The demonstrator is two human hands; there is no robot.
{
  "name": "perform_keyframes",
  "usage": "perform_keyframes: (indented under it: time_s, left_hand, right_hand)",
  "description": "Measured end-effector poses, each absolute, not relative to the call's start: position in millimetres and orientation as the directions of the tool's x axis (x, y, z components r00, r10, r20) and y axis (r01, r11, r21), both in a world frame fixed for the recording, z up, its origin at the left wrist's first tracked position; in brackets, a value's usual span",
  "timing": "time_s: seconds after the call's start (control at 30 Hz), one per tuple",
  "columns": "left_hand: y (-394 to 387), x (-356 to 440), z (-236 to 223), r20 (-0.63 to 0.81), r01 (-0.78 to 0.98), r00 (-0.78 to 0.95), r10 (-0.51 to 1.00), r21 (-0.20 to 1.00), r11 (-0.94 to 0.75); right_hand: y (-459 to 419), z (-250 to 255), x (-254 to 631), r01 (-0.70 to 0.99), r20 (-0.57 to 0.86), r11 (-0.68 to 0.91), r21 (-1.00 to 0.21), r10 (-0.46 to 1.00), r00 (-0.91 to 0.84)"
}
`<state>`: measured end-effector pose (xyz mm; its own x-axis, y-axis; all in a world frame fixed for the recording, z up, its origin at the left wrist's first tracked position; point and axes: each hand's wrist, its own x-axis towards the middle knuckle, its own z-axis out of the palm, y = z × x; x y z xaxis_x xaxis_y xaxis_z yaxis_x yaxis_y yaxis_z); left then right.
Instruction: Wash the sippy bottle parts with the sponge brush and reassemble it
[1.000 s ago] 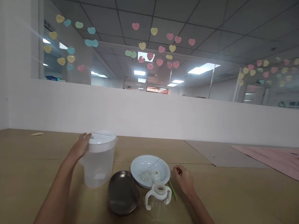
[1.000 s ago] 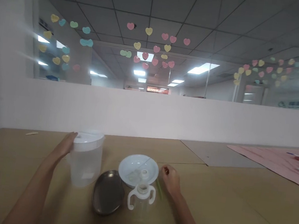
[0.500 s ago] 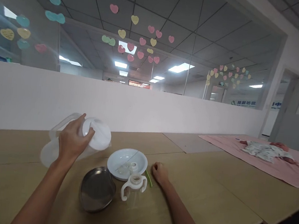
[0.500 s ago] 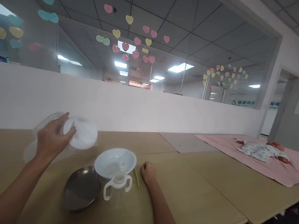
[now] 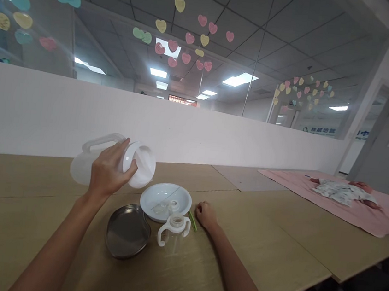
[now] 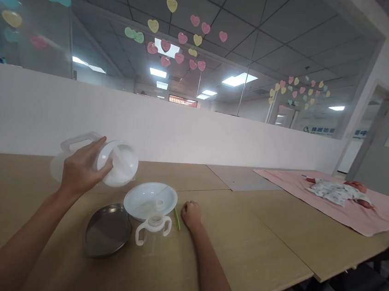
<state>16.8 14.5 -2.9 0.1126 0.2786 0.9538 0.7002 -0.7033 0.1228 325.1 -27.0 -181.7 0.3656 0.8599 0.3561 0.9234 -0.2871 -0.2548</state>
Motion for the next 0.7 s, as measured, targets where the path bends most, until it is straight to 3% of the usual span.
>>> perform_keyframes:
  time_s: [0.3,0.7]
  left_hand:
    - [15.0,19.3,-3.0,0.977,0.691,0.177,0.119,-0.037,-0.722]
    - [14.1,22.1,-3.0,0.974,0.663,0.212,0.075,-0.087,-0.744]
  right_hand:
    - [-25.6,-182.2,325.2,0.932,0.344,-0.271,-0.242,0.874,0.343]
    - [-22.8,-183.5,326.7,0.935,0.345,-0.269,-0.23,0.876,0.337]
